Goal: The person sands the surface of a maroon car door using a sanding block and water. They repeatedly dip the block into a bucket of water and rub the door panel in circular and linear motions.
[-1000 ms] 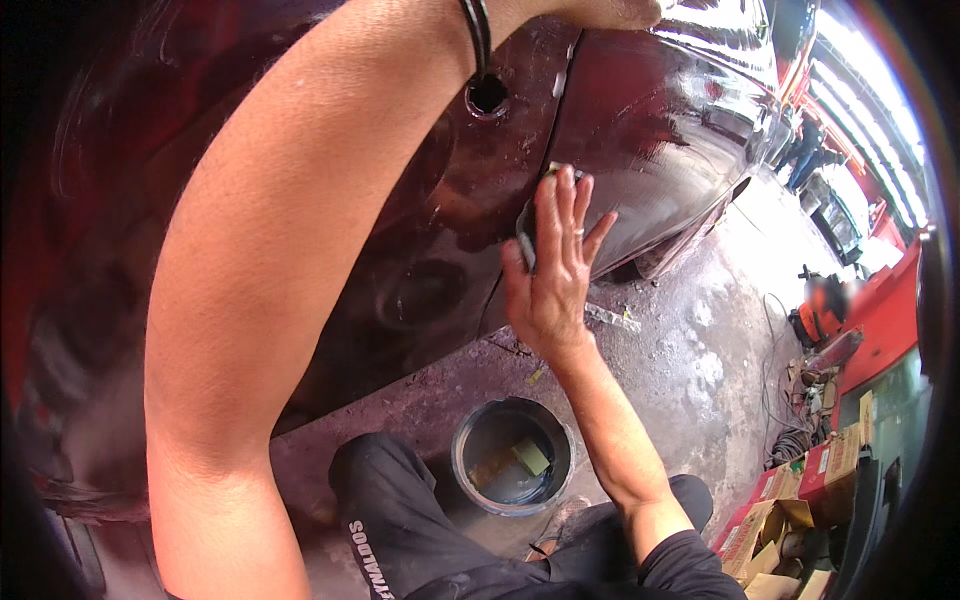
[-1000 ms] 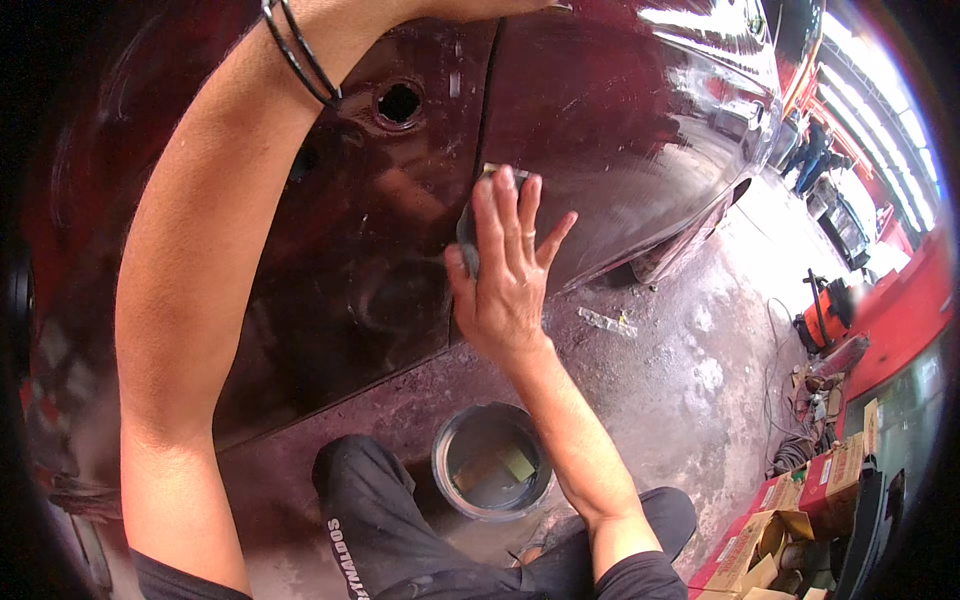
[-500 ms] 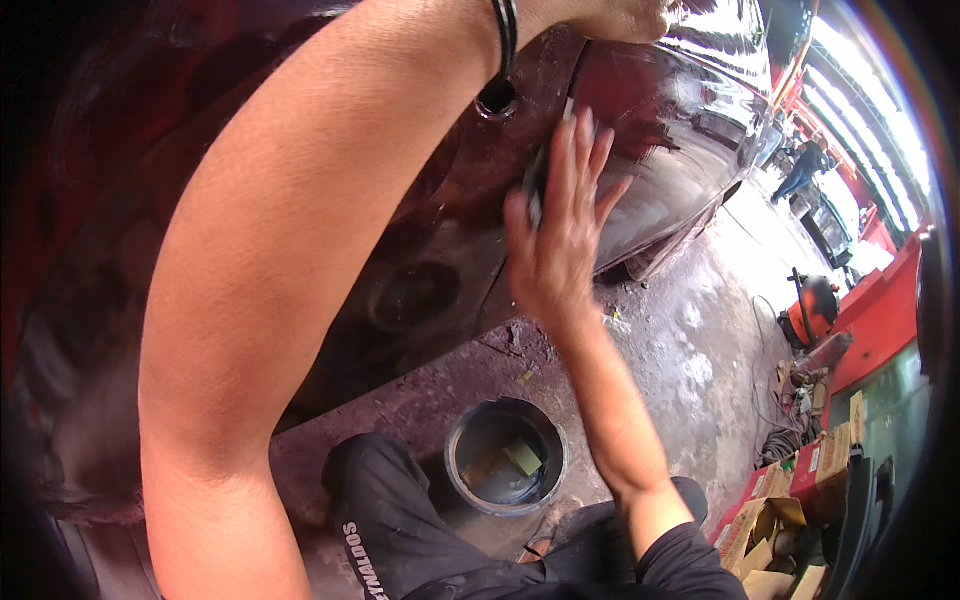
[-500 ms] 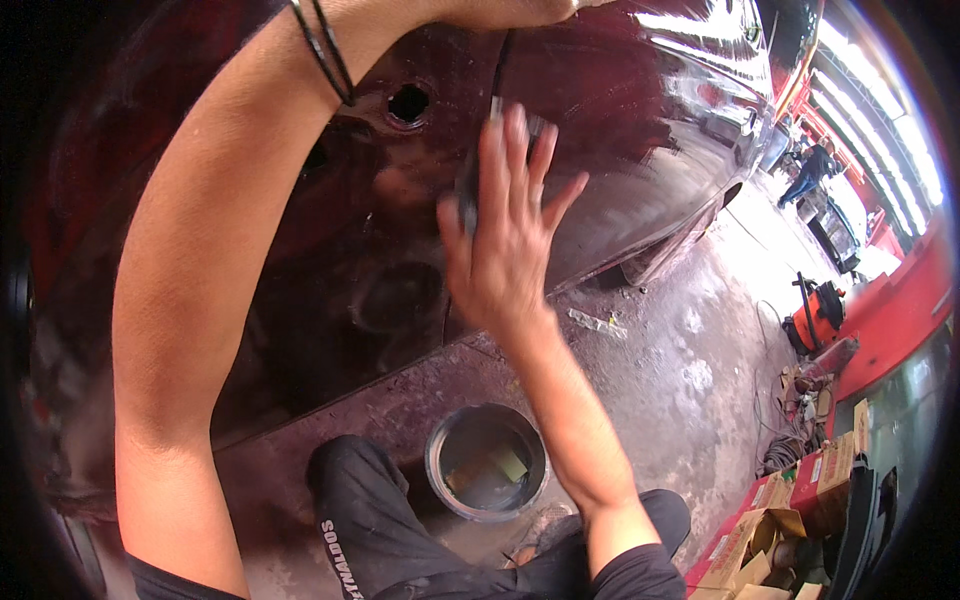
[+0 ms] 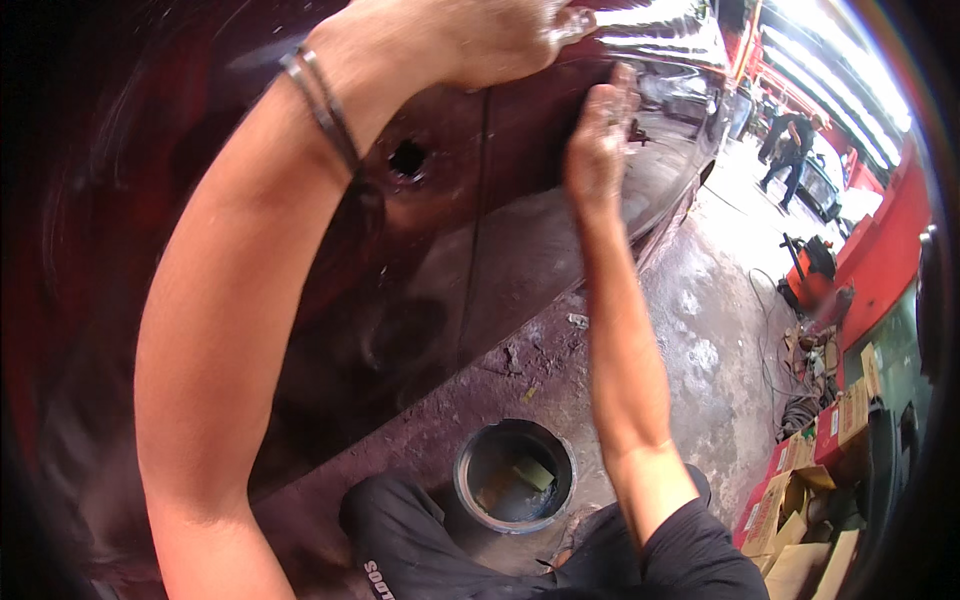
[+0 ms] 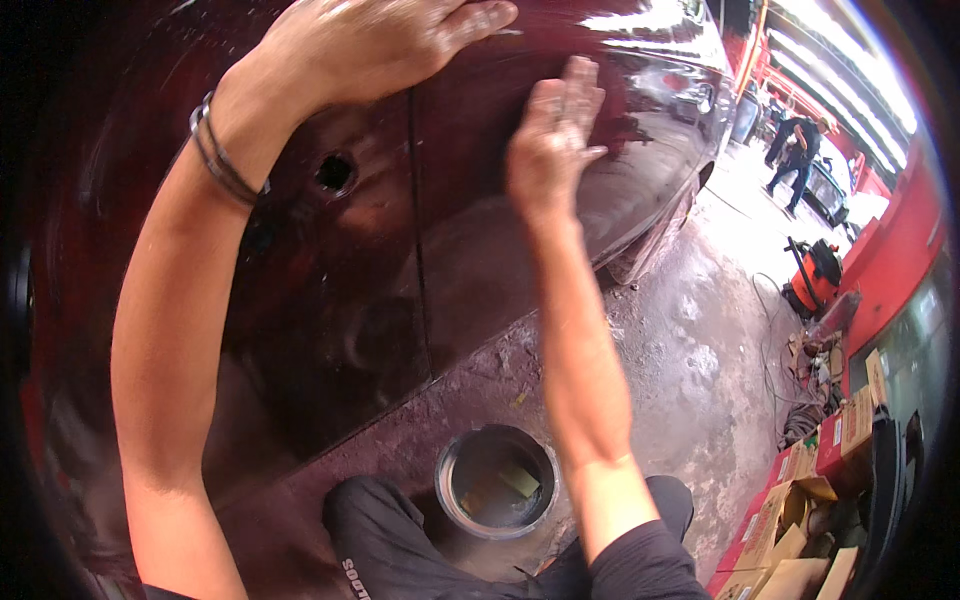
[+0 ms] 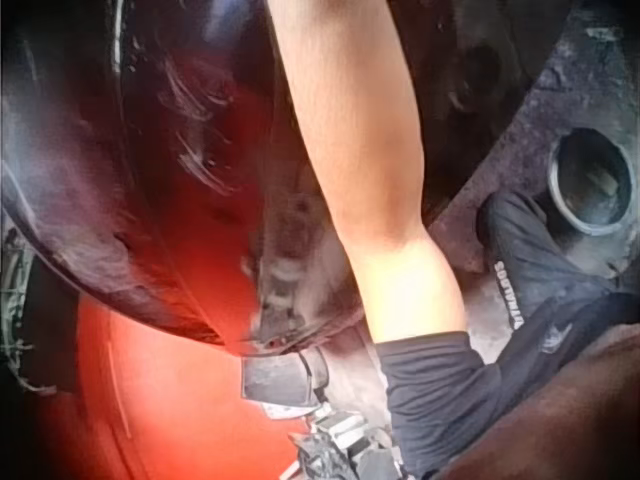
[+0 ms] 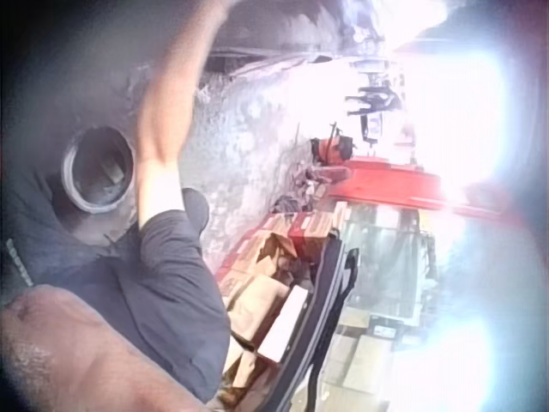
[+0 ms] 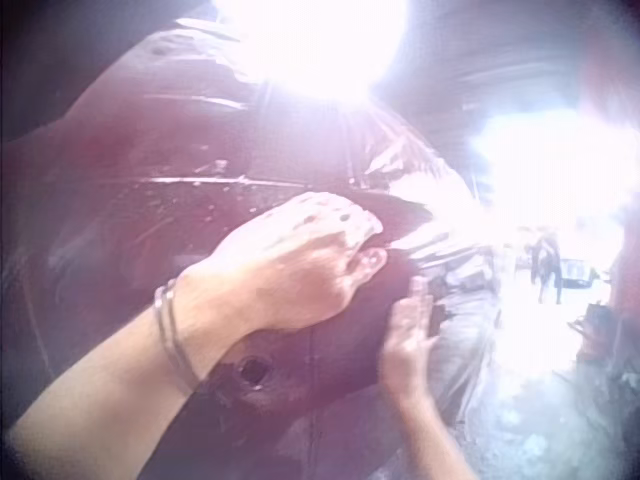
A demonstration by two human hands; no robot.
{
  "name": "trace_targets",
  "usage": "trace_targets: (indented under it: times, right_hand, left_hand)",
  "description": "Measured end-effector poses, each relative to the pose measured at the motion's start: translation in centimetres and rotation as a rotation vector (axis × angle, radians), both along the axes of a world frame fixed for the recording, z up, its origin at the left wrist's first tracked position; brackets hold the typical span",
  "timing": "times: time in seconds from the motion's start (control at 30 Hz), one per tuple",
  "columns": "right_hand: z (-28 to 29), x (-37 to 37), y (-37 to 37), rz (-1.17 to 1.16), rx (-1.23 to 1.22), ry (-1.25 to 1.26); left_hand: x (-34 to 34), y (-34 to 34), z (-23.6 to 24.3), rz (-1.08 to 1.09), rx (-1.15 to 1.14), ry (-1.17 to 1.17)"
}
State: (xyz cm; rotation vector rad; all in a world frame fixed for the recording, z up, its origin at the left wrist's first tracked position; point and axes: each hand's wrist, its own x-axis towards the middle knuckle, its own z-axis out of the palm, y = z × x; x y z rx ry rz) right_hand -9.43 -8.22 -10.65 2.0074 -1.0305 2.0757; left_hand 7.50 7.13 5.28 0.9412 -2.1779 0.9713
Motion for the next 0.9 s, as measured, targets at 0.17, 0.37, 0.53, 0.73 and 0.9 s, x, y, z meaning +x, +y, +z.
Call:
trace_targets:
  times: [0.17,0.37,0.53,0.73,0.9]
  right_hand:
    - [-2.6,6.4,9.7,0.036,-0.100,0.334]
    - [1.0,-11.0,-10.5,-0.077,0.175,-0.073]
    - [-1.1,1.3,-0.8,-0.059,0.000,0.062]
    - [0.8,-5.3,-4.3,-0.051,0.031,0.132]
    - [3.6,-11.1,-13.2,-0.199,0.208,-0.070]
  left_hand:
    - [1.4,-0.8,0.3,0.119,-0.084,-0.192]
    - [-1.3,-1.0,0.1,0.199,-0.253,-0.321]
    - [1.1,-1.8,-0.9,0.332,-0.196,-0.370]
    - [-0.9,-0.7,0.3,0.413,-0.168,-0.406]
    - [-2.0,-1.5,0.1,0.424,-0.166,-0.384]
